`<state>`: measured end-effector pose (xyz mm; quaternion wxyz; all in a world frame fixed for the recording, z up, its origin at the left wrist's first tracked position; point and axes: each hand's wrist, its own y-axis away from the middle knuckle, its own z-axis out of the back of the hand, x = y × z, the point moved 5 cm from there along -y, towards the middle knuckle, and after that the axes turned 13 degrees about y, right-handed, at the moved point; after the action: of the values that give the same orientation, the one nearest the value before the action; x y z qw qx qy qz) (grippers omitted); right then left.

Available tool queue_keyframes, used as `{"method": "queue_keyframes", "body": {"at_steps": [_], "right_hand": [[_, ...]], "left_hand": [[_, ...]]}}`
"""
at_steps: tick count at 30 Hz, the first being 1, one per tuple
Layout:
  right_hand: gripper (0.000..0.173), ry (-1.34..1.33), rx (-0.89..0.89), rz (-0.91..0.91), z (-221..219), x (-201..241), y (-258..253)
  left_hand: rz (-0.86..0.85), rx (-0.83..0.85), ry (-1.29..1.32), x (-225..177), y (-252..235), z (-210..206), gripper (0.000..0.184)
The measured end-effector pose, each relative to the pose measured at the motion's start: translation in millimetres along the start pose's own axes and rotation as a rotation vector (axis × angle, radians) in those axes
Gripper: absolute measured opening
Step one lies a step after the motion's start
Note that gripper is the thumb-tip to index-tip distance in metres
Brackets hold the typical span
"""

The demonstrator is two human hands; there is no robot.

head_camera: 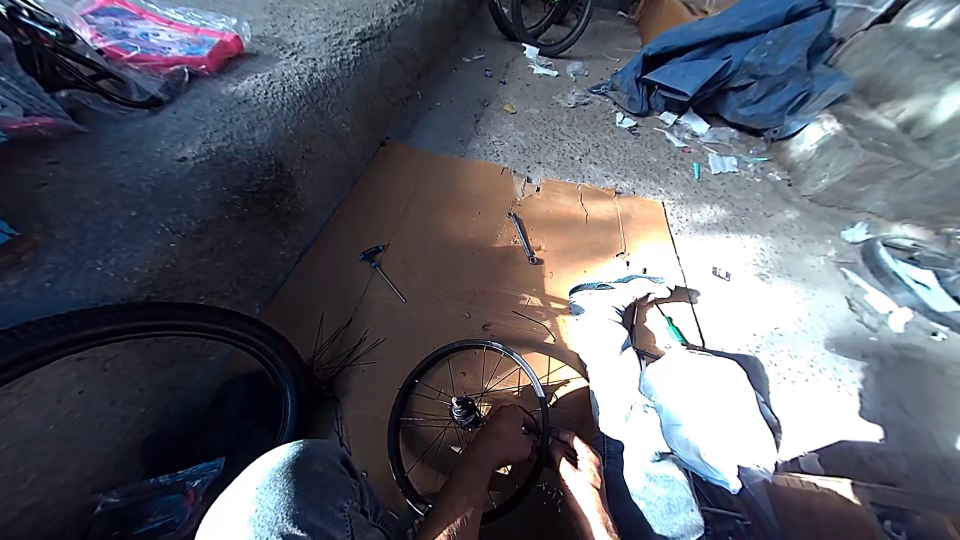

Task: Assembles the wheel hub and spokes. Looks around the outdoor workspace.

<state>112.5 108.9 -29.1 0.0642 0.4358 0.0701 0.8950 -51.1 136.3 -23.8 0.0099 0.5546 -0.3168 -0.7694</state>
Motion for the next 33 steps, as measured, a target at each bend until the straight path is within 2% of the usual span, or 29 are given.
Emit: {"method": "queue_keyframes", "body": {"at_steps": [20,33], "right_hand": [[0.016,-0.101,0.019,-0.002,3,2,6],[0.023,-0.111,0.066,-0.037,8,9,17]], "left_hand": [[0.034,-0.018,-0.037,-3,4,2,0.025],[-0.036,-0.006,0.004,-5,3,-2,0.022]]}}
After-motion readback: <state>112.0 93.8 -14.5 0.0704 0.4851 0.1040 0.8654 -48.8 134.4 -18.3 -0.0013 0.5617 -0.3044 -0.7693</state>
